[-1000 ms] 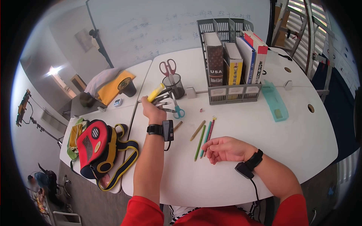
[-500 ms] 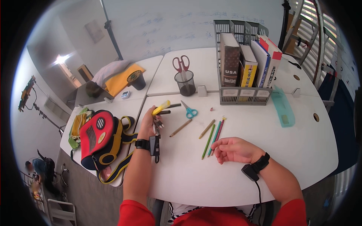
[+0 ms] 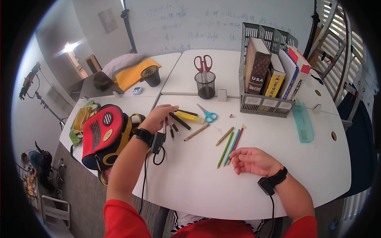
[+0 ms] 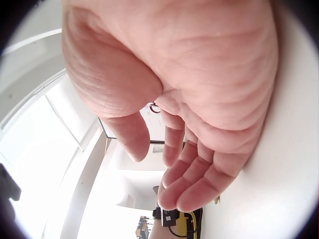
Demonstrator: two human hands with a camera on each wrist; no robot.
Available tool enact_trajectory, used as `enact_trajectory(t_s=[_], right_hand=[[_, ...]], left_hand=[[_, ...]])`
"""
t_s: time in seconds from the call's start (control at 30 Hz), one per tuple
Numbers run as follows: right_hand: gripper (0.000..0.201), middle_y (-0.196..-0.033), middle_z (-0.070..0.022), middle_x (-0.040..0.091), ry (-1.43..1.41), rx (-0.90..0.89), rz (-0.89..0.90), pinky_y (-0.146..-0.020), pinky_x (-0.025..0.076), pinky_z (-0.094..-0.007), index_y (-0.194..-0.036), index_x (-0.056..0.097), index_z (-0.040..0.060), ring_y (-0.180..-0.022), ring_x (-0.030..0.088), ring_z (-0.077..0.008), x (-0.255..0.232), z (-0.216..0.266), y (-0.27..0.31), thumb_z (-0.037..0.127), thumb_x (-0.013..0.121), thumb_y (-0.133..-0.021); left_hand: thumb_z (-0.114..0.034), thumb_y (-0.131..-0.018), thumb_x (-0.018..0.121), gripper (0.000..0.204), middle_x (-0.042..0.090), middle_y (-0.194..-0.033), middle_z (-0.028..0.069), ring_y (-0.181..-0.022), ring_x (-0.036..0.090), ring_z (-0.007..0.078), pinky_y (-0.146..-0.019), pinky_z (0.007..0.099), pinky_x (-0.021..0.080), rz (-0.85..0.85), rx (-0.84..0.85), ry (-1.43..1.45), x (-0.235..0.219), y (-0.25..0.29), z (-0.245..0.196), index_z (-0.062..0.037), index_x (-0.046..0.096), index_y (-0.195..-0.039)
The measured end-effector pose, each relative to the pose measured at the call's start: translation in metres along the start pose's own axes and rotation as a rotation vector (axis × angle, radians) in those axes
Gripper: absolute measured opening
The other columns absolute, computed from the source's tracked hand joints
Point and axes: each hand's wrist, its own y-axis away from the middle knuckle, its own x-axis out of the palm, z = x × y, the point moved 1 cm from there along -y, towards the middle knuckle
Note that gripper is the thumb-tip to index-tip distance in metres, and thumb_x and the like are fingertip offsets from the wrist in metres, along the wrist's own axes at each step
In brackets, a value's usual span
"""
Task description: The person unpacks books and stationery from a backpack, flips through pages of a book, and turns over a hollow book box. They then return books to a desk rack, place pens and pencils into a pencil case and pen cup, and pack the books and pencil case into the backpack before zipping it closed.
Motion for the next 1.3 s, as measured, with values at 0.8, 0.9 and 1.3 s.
enact_trajectory(t_s=[0.8, 0.9, 1.3], right_hand=[[0.028, -0.109, -0.0103, 0.071, -0.04, -0.008, 0.035, -0.092, 0.057, -0.0392, -0.131, 0.062, -0.0003, -0.099, 0.07, -0.0238, -0.001, -0.001, 0.0, 0.014, 0.06, -0.108], [0.026, -0.109, -0.0092, 0.071, -0.048, -0.007, 0.05, -0.092, 0.058, -0.0382, -0.13, 0.062, 0.0005, -0.098, 0.07, -0.0226, -0.001, 0.0, 0.0, 0.013, 0.06, -0.108], [0.025, -0.109, -0.0087, 0.071, -0.049, 0.001, 0.058, -0.093, 0.058, -0.0385, -0.129, 0.063, 0.001, -0.097, 0.07, -0.0228, -0.001, 0.0, 0.0, 0.013, 0.06, -0.108]], left_hand=[[-0.007, -0.094, 0.068, 0.05, 0.068, -0.119, 0.016, -0.096, 0.07, 0.0204, -0.079, 0.0332, 0.062, 0.053, 0.27, -0.39, 0.039, -0.031, -0.018, 0.002, 0.06, -0.142], [-0.016, -0.095, 0.071, 0.051, 0.072, -0.119, 0.0144, -0.1, 0.07, 0.0197, -0.079, 0.0314, 0.059, 0.037, 0.282, -0.457, 0.037, -0.031, -0.014, 0.0015, 0.061, -0.142], [-0.041, -0.086, 0.082, 0.07, 0.07, -0.127, 0.0216, -0.117, 0.069, 0.0315, -0.099, 0.0381, 0.054, 0.0, 0.326, -1.164, 0.015, 0.016, 0.002, -0.0037, 0.062, -0.142]])
